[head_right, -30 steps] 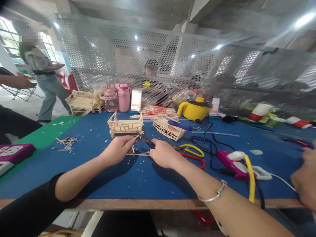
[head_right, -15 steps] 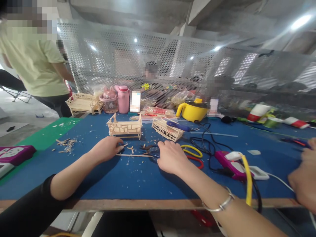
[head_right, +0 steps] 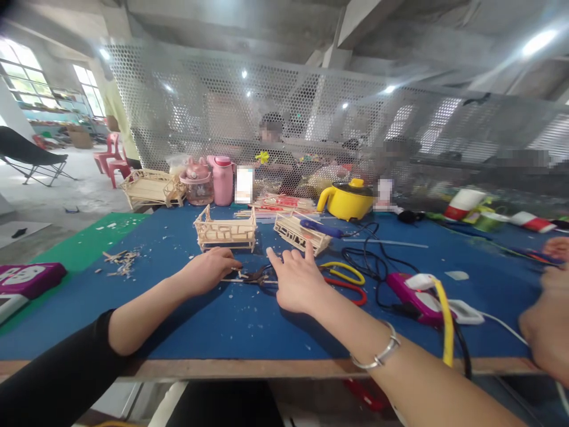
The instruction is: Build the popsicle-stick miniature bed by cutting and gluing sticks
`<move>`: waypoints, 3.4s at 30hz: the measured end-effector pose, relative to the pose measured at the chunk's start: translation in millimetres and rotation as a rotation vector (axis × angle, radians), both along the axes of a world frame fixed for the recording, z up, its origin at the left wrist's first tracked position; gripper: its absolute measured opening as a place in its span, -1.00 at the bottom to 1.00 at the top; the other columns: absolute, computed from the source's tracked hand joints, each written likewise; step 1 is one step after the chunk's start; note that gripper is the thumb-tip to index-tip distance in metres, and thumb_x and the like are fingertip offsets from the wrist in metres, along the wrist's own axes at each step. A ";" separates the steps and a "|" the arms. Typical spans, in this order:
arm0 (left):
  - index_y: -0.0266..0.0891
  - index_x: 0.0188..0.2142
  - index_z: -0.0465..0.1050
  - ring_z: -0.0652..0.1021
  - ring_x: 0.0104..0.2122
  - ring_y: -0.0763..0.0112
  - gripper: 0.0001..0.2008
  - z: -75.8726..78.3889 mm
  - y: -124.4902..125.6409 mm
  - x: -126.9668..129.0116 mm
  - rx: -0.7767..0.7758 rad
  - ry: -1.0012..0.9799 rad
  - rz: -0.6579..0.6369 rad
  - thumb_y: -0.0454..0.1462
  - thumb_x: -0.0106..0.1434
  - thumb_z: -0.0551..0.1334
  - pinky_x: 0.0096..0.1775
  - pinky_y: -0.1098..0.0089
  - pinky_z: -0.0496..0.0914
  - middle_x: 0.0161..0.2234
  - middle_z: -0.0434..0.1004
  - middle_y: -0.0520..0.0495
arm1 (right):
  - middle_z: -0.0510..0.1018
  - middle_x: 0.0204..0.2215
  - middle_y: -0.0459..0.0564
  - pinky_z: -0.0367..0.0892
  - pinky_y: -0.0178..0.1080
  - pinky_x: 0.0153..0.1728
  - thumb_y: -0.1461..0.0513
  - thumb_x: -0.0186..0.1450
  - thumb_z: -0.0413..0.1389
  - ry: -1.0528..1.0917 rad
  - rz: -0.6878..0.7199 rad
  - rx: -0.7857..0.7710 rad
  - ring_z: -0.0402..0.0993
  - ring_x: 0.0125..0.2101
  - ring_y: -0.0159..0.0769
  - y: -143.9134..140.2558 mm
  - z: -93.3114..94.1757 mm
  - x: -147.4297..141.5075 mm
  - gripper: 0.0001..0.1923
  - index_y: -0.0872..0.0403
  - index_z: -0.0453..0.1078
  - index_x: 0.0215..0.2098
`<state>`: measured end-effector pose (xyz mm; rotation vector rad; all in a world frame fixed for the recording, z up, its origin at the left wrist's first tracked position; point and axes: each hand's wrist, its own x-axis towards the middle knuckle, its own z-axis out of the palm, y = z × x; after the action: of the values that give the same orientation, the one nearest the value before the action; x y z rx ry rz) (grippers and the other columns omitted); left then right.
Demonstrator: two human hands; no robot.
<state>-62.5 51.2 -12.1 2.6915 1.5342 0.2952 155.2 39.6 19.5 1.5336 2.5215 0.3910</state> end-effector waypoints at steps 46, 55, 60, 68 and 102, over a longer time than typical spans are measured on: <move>-0.23 0.10 0.12 0.28 0.10 0.13 -0.41 13.7 22.5 -44.9 0.754 -0.382 0.198 -0.11 0.13 0.24 0.09 0.15 0.19 0.09 0.28 -0.27 | 0.36 0.04 0.28 0.18 0.12 -0.11 -0.02 0.14 0.00 0.203 -0.425 0.217 0.28 0.00 0.16 100.3 22.1 74.6 -0.28 0.14 0.08 0.18; -0.16 0.11 0.14 0.36 0.06 0.15 -0.47 21.7 45.6 -29.3 0.428 -0.161 0.179 -0.04 0.21 0.14 0.19 -0.07 -0.14 0.00 0.42 -0.16 | 0.46 -0.10 0.26 0.21 -0.02 -0.23 -0.16 0.22 -0.13 0.266 -0.434 0.240 0.37 -0.10 0.10 103.2 13.4 78.6 -0.36 0.09 0.30 0.02; -0.21 0.05 0.21 0.31 0.09 0.18 -0.57 12.1 43.2 -36.0 0.513 -0.342 0.164 -0.10 0.22 0.13 0.15 0.09 0.11 0.04 0.35 -0.19 | 0.48 -0.12 0.24 0.15 -0.05 -0.25 -0.11 0.27 -0.18 0.297 -0.412 0.272 0.37 -0.10 0.07 100.4 14.2 76.1 -0.42 0.08 0.34 0.00; -0.24 0.16 -0.01 0.45 0.00 0.24 -0.33 -14.3 52.1 -50.1 -0.021 -1.065 0.355 -0.10 0.14 0.22 -0.08 0.24 0.40 0.04 0.37 -0.25 | 0.49 -0.17 0.15 0.23 -0.15 -0.16 0.03 0.26 -0.05 0.721 -0.283 0.542 0.39 -0.12 -0.05 83.4 17.6 65.9 -0.61 0.09 0.38 -0.11; -0.24 -0.17 0.38 0.51 -0.37 0.44 -0.66 21.0 14.4 -21.5 -0.321 -1.311 0.335 -0.19 0.07 0.31 -0.37 0.47 0.39 -0.21 0.52 -0.06 | 0.63 -0.41 -0.12 0.40 -0.34 -0.46 0.12 0.20 0.10 0.821 0.273 0.363 0.55 -0.42 -0.28 31.7 25.8 47.0 -0.84 -0.02 0.49 -0.34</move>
<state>-84.0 65.6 8.9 1.3233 1.2941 1.3136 202.2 71.3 45.3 1.7304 3.4755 0.3014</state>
